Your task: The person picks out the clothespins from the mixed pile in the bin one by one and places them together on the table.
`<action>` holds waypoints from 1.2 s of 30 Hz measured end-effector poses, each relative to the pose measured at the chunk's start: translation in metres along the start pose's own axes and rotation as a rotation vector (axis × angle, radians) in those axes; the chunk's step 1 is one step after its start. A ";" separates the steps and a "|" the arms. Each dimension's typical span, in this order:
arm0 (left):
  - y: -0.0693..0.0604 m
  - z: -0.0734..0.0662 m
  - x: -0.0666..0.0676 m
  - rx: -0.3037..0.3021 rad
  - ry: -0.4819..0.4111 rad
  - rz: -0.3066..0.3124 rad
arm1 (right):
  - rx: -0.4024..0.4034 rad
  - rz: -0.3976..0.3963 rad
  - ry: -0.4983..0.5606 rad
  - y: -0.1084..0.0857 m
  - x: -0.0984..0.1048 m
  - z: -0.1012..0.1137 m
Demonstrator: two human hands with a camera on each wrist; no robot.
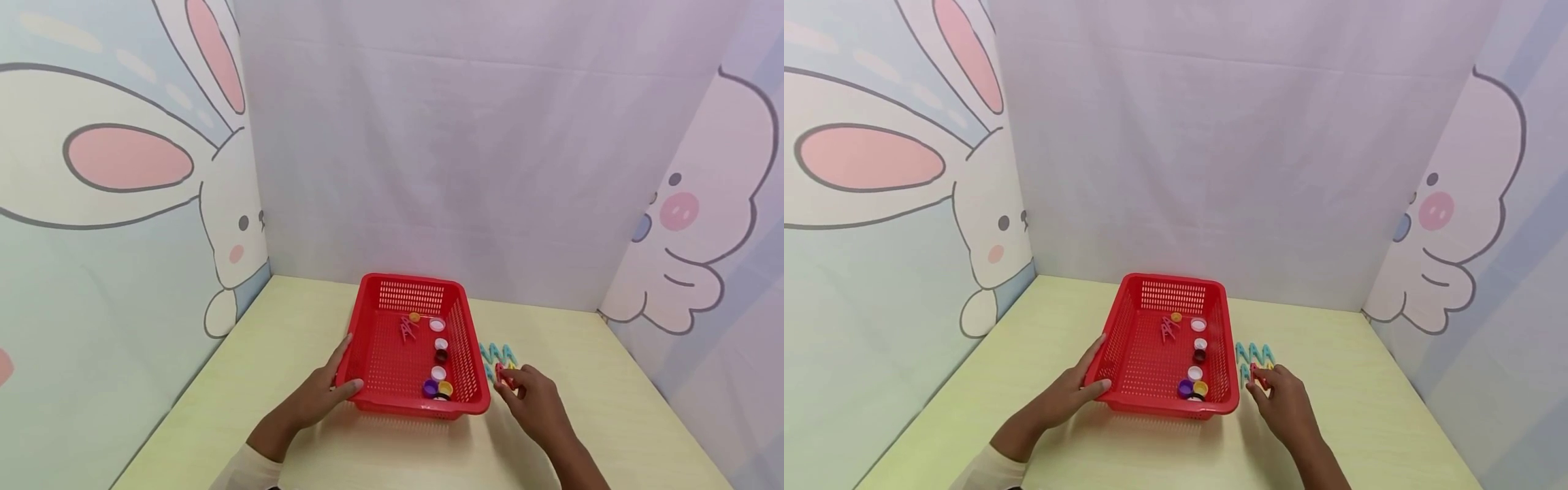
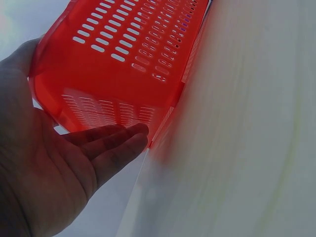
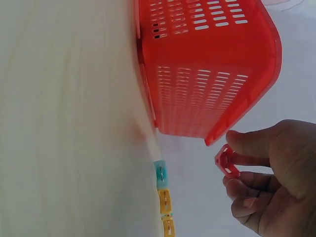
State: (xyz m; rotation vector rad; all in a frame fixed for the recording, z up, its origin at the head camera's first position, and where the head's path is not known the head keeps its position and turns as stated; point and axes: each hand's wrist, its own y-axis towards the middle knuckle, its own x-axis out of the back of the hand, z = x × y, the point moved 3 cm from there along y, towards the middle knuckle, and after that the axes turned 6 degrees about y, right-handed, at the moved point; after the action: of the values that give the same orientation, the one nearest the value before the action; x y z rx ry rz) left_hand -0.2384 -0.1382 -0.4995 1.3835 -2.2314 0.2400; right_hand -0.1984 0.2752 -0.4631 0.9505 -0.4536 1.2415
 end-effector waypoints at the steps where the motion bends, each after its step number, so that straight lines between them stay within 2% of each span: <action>1: 0.000 0.000 0.000 0.000 0.003 -0.001 | -0.021 0.030 -0.003 0.001 -0.002 -0.002; 7: 0.001 0.001 0.001 0.004 0.004 -0.004 | -0.134 0.190 -0.021 0.005 -0.013 -0.012; 12: 0.001 0.002 0.001 0.003 -0.010 0.001 | -0.168 0.258 -0.036 0.006 -0.018 -0.016; 23: 0.002 0.003 0.000 -0.001 -0.018 0.005 | -0.167 0.299 -0.022 0.004 -0.024 -0.023; 29: -0.001 0.002 0.001 0.023 -0.013 -0.004 | -0.182 0.338 0.005 0.003 -0.031 -0.024; 36: -0.002 -0.002 0.002 0.020 -0.012 0.001 | -0.193 0.337 -0.022 0.003 -0.029 -0.023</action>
State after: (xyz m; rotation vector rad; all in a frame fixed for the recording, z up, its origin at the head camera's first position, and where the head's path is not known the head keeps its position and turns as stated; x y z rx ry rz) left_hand -0.2369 -0.1393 -0.4969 1.3981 -2.2457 0.2556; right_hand -0.2141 0.2769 -0.4965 0.7428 -0.7604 1.4599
